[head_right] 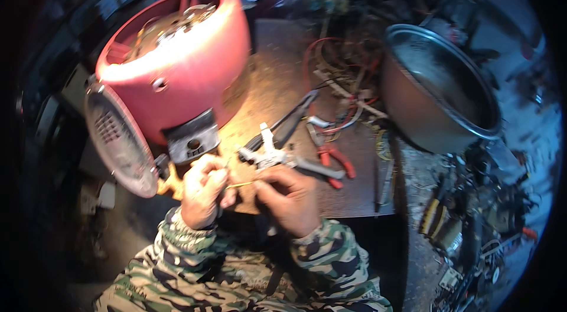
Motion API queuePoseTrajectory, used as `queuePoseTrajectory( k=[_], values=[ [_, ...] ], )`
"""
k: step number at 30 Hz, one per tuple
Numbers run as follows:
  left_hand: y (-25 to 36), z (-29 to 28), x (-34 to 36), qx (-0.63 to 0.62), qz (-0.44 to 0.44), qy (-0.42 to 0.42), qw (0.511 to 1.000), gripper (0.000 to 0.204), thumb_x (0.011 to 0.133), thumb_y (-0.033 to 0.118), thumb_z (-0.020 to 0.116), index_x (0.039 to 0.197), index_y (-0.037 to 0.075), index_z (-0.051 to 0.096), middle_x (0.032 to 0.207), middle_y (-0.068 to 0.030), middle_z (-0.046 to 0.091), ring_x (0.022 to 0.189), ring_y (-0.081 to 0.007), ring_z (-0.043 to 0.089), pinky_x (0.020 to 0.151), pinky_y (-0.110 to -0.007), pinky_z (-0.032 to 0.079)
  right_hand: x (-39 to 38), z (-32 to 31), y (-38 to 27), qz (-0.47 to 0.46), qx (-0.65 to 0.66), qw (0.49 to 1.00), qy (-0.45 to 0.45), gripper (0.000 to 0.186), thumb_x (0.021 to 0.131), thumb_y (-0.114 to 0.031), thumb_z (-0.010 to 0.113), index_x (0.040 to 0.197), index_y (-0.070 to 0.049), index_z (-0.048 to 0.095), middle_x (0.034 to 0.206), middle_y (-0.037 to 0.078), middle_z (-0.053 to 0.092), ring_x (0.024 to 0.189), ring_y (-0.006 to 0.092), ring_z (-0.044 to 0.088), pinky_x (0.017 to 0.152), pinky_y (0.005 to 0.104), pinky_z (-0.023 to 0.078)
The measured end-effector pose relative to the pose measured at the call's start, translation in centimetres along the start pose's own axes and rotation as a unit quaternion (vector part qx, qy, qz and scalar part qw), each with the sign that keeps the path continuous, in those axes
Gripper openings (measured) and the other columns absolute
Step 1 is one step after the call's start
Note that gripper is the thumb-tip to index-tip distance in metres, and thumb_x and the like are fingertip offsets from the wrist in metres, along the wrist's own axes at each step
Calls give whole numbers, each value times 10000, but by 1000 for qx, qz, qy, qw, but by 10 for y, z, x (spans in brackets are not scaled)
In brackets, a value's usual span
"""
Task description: The person strips insulation from a power cord using pliers and wire cutters, then twists the exposed wires. The work is performed at a cluttered workbench with a disassembled red appliance nearby.
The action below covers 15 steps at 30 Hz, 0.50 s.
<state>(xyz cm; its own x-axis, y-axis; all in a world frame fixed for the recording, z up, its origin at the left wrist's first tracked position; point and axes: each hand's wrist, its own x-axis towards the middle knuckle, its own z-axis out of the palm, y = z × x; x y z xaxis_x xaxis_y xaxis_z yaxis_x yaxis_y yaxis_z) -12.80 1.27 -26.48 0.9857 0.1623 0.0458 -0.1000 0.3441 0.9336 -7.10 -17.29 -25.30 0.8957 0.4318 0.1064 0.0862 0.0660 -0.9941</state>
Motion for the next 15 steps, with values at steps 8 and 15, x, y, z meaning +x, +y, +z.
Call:
queuePoseTrajectory(
  k=[8,15],
  values=[
    [5,2,-2,-5,-9,2,1000,211,984,180,624,978,-8,527,814,-133,656,558,-90,549,487,-200,425,17,-48,-42,-146,-273,945,104,114,825,-64,718,899,22,701,771,120,676,659,199,665,617,308,528],
    [4,4,-1,-5,-6,-19,1000,240,965,205,650,969,-6,535,789,-130,661,512,-87,527,472,-202,410,103,-118,-50,-70,-551,788,266,224,880,-187,640,853,29,692,795,266,673,785,424,682,704,474,548]
  ],
)
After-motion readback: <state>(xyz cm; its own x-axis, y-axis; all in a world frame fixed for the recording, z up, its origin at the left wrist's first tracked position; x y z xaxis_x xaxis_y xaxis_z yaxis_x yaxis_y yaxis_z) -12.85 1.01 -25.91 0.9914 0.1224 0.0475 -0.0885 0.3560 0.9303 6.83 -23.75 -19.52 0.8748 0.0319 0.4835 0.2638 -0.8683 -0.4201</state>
